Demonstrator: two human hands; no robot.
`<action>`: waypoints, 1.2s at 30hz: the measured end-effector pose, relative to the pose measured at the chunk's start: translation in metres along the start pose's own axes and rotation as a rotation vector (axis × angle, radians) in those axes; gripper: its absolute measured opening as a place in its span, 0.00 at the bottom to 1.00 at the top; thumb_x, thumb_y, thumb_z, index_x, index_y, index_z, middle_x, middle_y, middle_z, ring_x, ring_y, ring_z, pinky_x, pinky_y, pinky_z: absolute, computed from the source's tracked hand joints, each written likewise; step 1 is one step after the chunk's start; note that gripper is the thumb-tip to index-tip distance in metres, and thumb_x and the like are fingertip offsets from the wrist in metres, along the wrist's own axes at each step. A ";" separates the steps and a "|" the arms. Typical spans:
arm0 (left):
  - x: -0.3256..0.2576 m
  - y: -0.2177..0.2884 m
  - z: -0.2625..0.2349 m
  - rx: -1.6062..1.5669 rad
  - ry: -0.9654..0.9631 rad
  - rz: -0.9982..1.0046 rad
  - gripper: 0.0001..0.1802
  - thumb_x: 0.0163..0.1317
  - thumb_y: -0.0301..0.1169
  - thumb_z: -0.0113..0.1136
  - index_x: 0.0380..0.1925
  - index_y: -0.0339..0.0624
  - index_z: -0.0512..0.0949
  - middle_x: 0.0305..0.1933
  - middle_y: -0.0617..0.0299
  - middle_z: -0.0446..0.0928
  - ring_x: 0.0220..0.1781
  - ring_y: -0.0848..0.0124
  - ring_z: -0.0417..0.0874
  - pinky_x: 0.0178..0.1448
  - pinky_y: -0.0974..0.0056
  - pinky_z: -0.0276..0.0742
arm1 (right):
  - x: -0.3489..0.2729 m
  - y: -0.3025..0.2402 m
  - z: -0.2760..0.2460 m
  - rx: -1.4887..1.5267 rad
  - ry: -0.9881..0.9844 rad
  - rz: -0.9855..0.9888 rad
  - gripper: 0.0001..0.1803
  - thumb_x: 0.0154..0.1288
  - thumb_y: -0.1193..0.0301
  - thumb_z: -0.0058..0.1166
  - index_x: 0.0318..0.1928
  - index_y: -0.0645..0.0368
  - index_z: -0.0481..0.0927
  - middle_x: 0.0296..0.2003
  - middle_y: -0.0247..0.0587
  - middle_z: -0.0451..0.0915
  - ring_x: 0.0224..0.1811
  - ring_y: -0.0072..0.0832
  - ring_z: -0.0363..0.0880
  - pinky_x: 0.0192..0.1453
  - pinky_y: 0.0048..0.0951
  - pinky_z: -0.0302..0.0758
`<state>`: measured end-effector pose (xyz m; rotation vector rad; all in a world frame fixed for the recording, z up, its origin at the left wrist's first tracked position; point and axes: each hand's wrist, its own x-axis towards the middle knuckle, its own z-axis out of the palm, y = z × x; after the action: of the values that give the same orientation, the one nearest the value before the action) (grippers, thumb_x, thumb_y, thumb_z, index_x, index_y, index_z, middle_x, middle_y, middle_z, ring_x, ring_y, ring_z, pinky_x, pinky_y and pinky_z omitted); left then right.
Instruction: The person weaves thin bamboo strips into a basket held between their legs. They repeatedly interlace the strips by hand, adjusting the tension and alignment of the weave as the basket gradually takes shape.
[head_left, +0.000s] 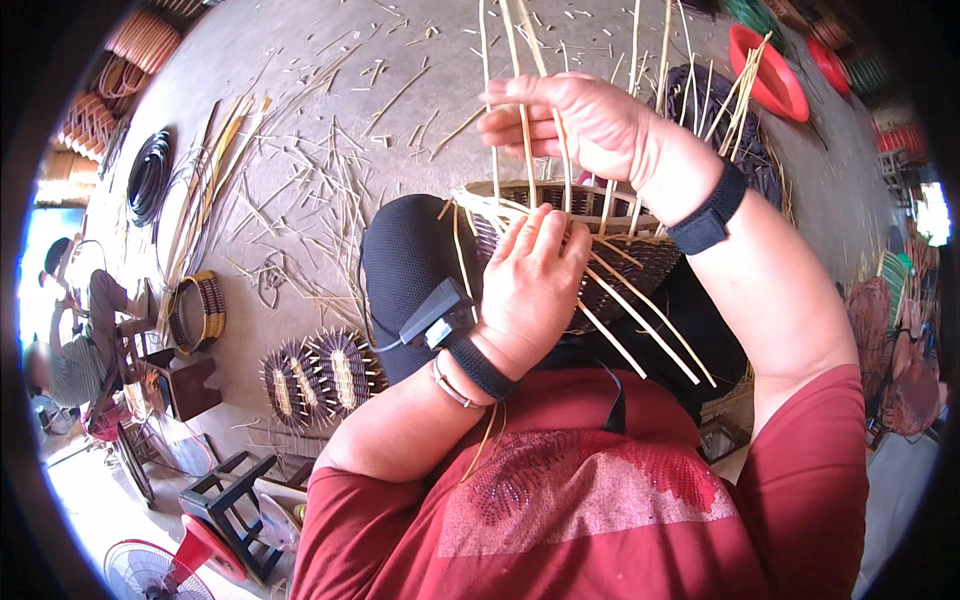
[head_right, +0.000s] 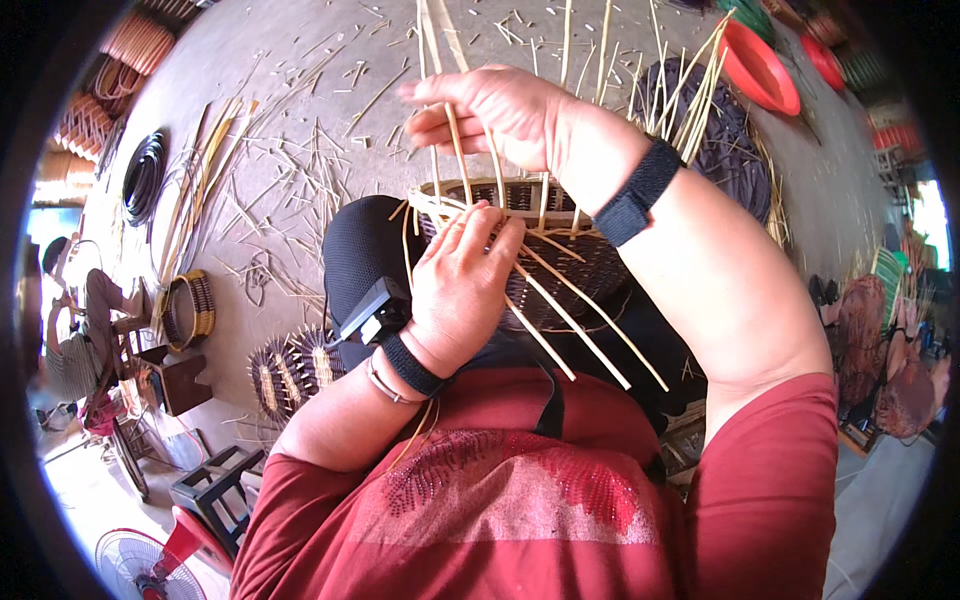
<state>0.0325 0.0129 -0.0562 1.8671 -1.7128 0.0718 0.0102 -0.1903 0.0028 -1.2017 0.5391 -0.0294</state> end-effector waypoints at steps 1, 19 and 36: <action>-0.001 -0.002 0.001 0.003 0.008 0.003 0.21 0.60 0.25 0.62 0.56 0.43 0.83 0.58 0.57 0.82 0.66 0.55 0.85 0.70 0.55 0.81 | 0.005 -0.003 0.002 -0.059 -0.126 -0.037 0.33 0.73 0.53 0.70 0.68 0.62 0.81 0.53 0.45 0.90 0.62 0.28 0.86 0.72 0.32 0.78; -0.004 -0.004 0.004 0.018 0.031 0.063 0.21 0.59 0.24 0.65 0.54 0.45 0.84 0.59 0.58 0.79 0.61 0.57 0.84 0.61 0.56 0.85 | -0.140 0.018 -0.001 -1.769 0.162 -0.371 0.24 0.68 0.56 0.67 0.59 0.52 0.87 0.42 0.40 0.81 0.43 0.40 0.86 0.43 0.41 0.84; 0.019 -0.025 -0.032 -0.067 -0.391 -0.071 0.26 0.61 0.29 0.73 0.58 0.49 0.75 0.52 0.54 0.89 0.50 0.49 0.91 0.48 0.49 0.88 | -0.155 0.132 0.023 -0.876 0.528 -0.472 0.16 0.78 0.67 0.59 0.60 0.60 0.87 0.45 0.55 0.88 0.46 0.53 0.89 0.51 0.44 0.85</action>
<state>0.0701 0.0100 -0.0315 1.9840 -1.8694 -0.3987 -0.1496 -0.0741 -0.0500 -2.1878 0.7445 -0.5750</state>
